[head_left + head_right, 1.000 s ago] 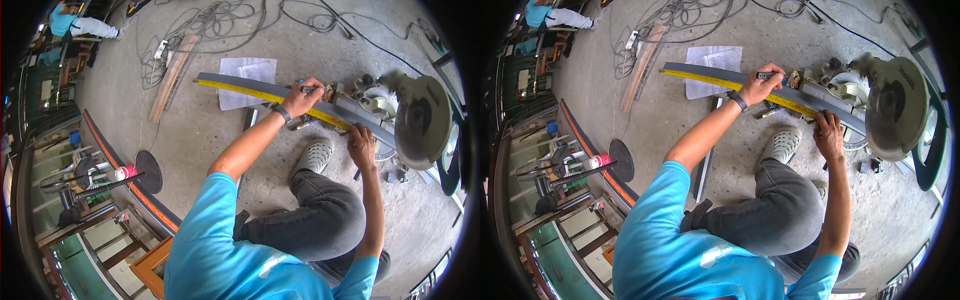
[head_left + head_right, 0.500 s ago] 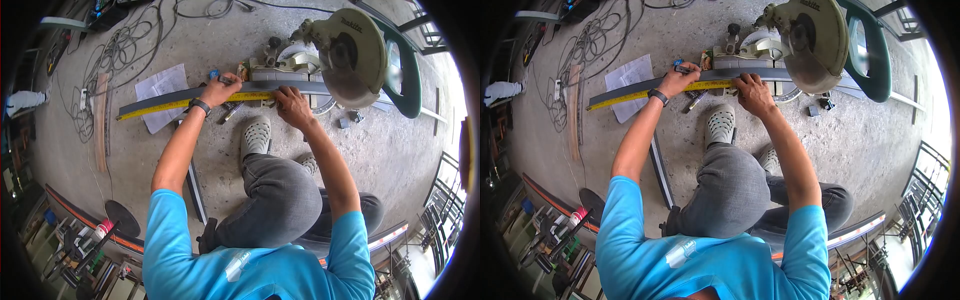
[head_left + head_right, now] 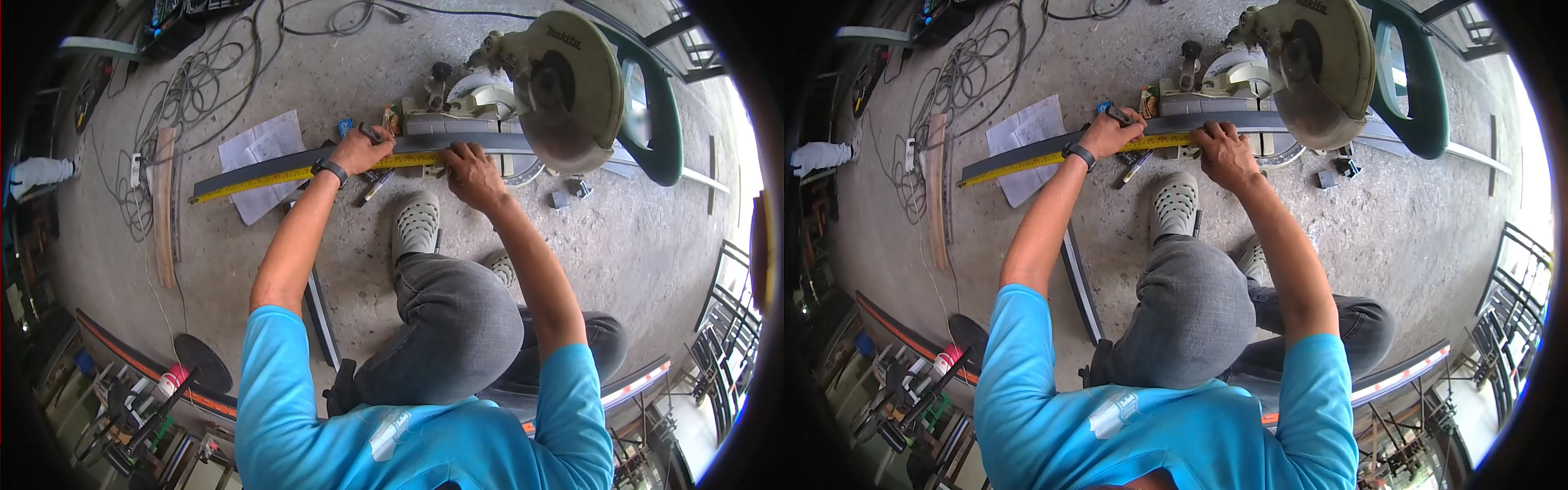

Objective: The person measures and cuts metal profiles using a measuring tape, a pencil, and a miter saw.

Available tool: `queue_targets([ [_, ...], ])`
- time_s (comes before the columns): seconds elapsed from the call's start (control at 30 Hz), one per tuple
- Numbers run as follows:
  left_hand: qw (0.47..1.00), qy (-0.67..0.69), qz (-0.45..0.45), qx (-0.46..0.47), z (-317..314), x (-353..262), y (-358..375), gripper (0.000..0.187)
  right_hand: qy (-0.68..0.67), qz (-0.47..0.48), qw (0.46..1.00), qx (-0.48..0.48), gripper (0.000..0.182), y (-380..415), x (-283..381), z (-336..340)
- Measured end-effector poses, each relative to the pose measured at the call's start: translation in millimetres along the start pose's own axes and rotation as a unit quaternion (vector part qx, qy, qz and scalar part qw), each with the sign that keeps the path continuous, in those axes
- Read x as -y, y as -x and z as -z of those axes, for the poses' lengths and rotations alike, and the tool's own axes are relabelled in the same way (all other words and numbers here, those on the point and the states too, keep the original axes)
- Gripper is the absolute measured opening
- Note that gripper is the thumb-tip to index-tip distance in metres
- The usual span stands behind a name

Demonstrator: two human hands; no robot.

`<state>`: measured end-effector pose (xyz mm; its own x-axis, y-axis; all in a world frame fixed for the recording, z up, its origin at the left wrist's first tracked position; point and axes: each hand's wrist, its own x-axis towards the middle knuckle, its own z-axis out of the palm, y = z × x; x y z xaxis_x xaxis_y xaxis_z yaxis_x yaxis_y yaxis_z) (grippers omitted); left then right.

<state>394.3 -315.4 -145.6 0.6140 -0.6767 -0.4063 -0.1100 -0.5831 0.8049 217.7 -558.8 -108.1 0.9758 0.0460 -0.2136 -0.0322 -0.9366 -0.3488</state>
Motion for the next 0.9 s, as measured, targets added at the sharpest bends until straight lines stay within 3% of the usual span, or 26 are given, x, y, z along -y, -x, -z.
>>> queue_targets([
  [0.3, 1.0, -0.005, 0.004, -0.002, 0, -2, 1, 0.026, 0.007, 0.003, 1.0, 0.002, 0.056, 0, -2, -2],
  [0.4, 0.985, -0.123, -0.109, -0.057, -6, 3, 4, 0.025, 0.003, 0.0, 1.0, -0.002, 0.055, 1, 1, 0],
  [0.5, 0.974, -0.114, -0.082, -0.178, -14, 11, 8, 0.021, 0.0, 0.002, 1.0, -0.014, 0.054, -1, 2, -1],
  [0.6, 0.928, 0.245, -0.033, -0.28, -7, 6, 19, 0.018, 0.017, -0.001, 1.0, -0.021, 0.05, -3, 0, -5],
  [0.63, 0.899, 0.313, -0.063, -0.299, -2, -1, 28, 0.02, 0.0, 0.006, 1.0, -0.022, 0.049, 9, 4, -11],
  [0.73, 0.915, 0.137, -0.109, -0.363, 21, -13, 70, 0.02, -0.024, 0.048, 0.997, -0.053, 0.049, 6, 7, -1],
  [0.83, 0.92, -0.037, -0.163, -0.355, 48, -5, 100, 0.019, -0.092, 0.018, 0.996, 0.009, 0.066, 23, 23, -1],
  [0.9, 0.941, -0.014, -0.093, -0.324, 63, -4, 118, 0.018, -0.117, 0.012, 0.993, 0.028, 0.074, 37, 25, -4],
])
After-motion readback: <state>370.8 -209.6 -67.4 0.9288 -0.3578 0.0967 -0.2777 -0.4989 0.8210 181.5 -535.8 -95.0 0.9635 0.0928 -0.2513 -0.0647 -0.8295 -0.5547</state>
